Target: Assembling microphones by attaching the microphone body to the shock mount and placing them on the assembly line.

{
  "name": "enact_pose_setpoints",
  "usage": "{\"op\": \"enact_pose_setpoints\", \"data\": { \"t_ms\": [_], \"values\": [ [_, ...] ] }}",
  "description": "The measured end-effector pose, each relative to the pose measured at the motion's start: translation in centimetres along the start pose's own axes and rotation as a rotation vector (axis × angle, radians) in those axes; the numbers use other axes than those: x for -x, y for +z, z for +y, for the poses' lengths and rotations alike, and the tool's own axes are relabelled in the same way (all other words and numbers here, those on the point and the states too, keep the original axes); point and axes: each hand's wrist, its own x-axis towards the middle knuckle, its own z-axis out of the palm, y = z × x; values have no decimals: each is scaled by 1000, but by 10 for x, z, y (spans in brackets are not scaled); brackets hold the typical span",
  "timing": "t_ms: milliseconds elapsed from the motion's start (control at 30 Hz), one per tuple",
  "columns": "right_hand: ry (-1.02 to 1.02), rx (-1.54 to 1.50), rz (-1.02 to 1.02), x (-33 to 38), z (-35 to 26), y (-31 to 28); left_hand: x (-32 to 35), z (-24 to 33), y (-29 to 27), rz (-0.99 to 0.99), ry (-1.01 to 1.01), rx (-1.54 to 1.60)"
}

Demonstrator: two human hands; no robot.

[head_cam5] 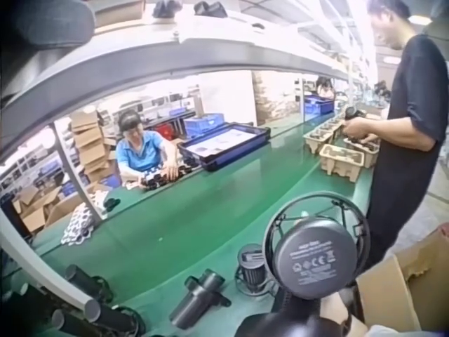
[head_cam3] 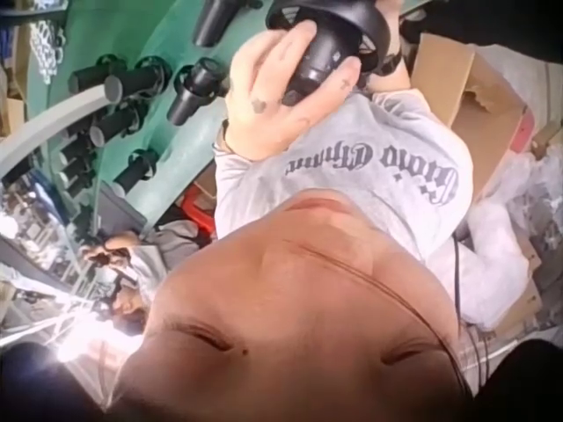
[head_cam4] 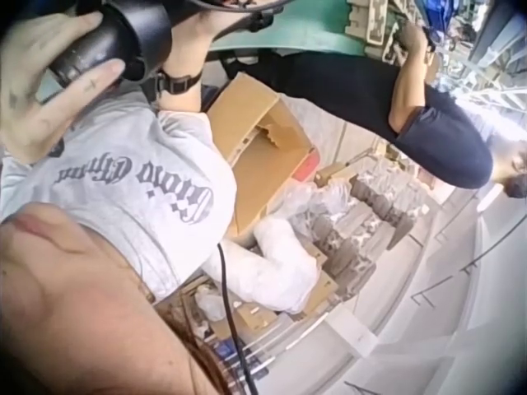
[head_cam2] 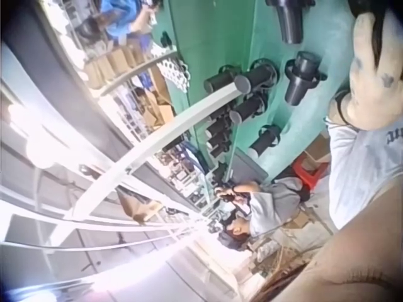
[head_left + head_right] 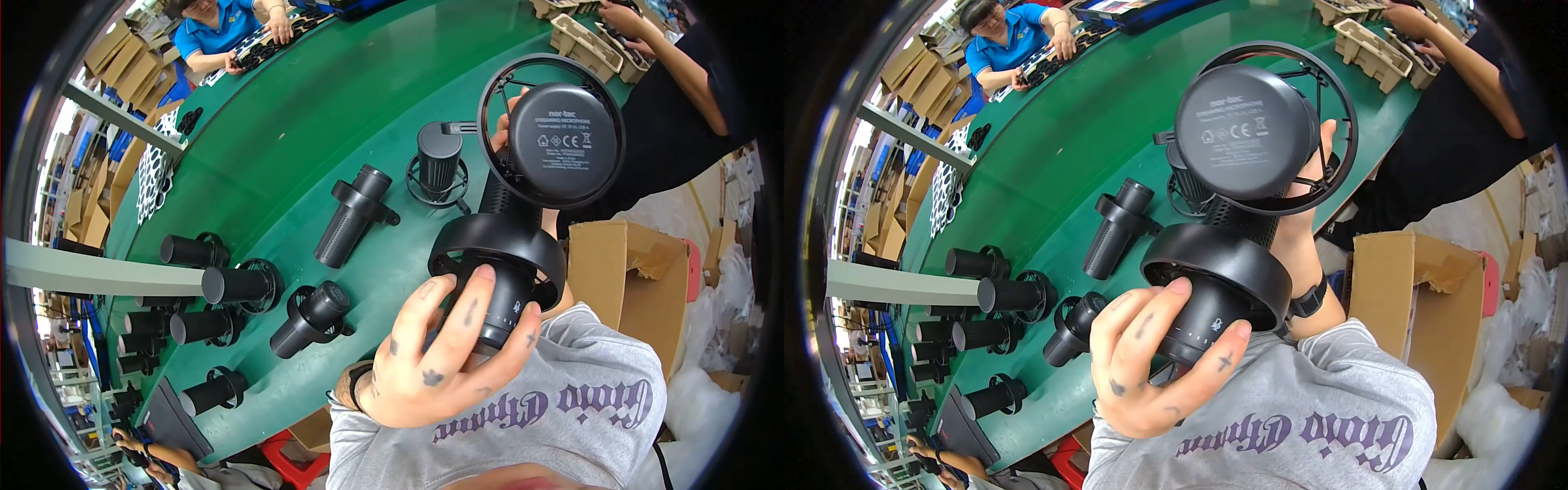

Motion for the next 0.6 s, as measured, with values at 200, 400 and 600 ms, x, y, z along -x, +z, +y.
{"op": "enact_pose_setpoints", "data": {
  "t_ms": [200,400,600],
  "values": [
    [181,82,95,22,8,52,-9,-8,1,99,242,-65],
    [334,-129,7,35,20,85,-5,-14,3,149,391,-13],
    [129,334,299,32,35,72,-1,-13,2,157,405,-4]
  ]
}}
